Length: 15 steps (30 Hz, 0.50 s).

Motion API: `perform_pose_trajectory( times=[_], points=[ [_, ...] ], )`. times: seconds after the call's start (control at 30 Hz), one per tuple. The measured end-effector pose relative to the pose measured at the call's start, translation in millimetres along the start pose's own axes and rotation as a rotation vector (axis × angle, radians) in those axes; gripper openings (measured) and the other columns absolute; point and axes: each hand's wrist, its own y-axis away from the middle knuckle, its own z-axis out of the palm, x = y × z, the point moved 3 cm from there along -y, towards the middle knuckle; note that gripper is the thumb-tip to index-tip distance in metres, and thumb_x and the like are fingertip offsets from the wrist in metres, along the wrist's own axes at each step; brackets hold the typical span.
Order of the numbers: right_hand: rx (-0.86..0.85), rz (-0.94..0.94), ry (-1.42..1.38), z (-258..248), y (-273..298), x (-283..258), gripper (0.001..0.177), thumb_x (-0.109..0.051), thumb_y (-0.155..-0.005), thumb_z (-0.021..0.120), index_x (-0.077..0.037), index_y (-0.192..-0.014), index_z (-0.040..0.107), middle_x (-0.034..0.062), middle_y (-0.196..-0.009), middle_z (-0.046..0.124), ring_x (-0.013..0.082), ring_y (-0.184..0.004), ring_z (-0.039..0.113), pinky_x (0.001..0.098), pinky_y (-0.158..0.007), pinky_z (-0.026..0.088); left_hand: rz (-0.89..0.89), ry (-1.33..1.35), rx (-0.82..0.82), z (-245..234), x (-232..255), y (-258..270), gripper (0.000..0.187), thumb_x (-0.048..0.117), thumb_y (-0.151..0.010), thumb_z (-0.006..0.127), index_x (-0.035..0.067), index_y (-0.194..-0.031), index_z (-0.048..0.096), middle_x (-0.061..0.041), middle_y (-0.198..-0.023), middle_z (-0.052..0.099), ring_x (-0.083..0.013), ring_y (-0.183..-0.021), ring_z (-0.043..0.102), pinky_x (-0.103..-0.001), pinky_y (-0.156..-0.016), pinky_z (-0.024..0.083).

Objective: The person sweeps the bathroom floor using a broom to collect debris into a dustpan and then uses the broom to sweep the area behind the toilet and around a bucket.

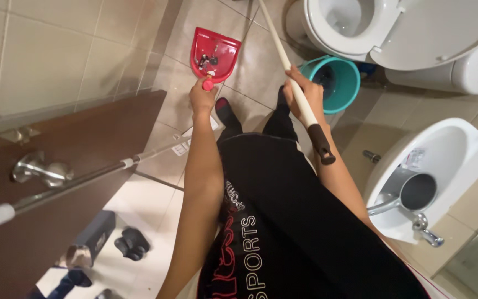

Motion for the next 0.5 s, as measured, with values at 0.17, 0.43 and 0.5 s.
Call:
perform_pose_trajectory(
  times=[0.17,0.43,0.5],
  points=[
    [0.011,0.071,-0.028,4,6,-4,0.029,-0.010,-0.093,0.067,0.002,-0.119,0.072,0.0264,-0.130,0.068,0.0348,-0.107,0.075,0.0336,-0.088,0.058,-0.008,-0.025,0.005,-18,27,12,0.045,0.021,-0.075,0.084,0.018,-0.118,0.075,-0.018,-0.103,0.076,-0.0354,-0.098,0.073,-0.043,-0.087,0.056],
    [0.031,-0.073,0.031,10,-5,-15,0.030,-0.008,-0.095,0.067,0.002,-0.123,0.072,0.0239,-0.115,0.075,0.0280,-0.101,0.077,0.0309,-0.087,0.058,0.032,-0.074,-0.011,-35,37,24,0.048,0.025,-0.074,0.090,0.012,-0.117,0.073,-0.020,-0.104,0.074,-0.0382,-0.100,0.071,-0.044,-0.086,0.057],
    [0.057,0.310,-0.116,12,-7,0,0.033,-0.013,-0.098,0.065,-0.002,-0.128,0.074,0.0237,-0.086,0.072,0.0174,-0.070,0.068,0.0287,-0.071,0.052,0.038,-0.074,-0.115,-24,21,27,0.046,0.026,-0.073,0.089,0.011,-0.115,0.075,-0.020,-0.103,0.075,-0.0390,-0.098,0.071,-0.045,-0.086,0.055]
  ],
)
